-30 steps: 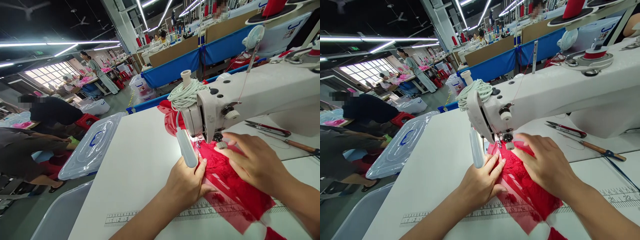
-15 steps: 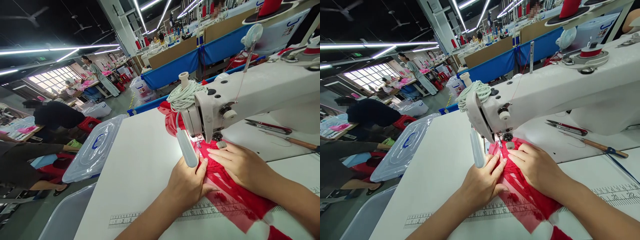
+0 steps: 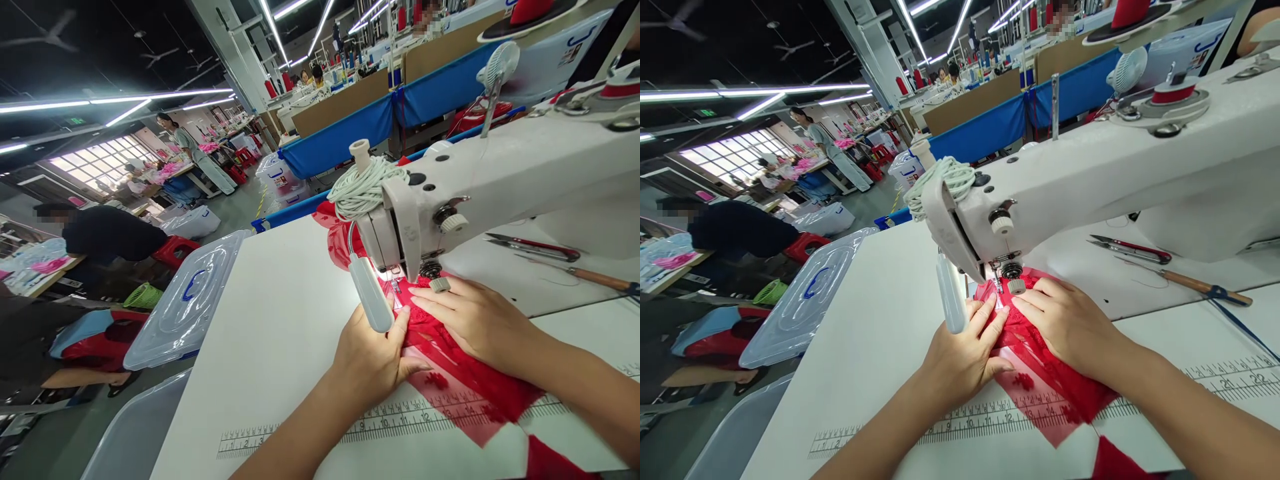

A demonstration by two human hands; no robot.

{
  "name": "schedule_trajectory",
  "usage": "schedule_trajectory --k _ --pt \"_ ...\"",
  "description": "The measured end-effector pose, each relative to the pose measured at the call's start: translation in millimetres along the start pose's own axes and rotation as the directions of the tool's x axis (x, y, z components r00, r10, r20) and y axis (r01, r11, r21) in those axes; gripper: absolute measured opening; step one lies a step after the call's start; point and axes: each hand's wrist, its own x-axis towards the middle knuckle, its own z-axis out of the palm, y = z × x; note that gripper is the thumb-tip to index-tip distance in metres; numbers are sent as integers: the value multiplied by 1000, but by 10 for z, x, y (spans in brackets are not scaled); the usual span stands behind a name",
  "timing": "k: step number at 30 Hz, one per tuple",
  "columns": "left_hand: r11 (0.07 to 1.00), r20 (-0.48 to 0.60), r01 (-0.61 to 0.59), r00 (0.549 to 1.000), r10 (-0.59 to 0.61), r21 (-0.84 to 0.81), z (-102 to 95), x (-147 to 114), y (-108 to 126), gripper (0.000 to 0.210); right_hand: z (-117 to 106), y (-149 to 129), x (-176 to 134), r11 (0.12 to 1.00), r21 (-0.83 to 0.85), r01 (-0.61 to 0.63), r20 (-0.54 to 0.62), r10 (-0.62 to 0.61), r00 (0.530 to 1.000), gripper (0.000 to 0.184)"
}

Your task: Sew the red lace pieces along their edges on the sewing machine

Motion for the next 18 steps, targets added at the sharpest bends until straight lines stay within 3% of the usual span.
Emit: schedule_trajectory --k 7,11,15,18 --pt "998 -35 -60 998 58 -34 -51 78 -38 77 25 17 -4 997 59 59 -9 -58 998 45" --pt "985 27 -135 990 139 -111 -115 125 -19 61 44 3 -62 992 88 91 -32 -89 996 48" --pt "991 38 -61 997 66 -118 -133 118 6 53 58 -10 -97 994 86 71 -25 -69 997 46" --pt "996 -16 -25 1000 24 -83 -119 94 16 64 30 -16 -102 992 82 94 -33 -92 995 43"
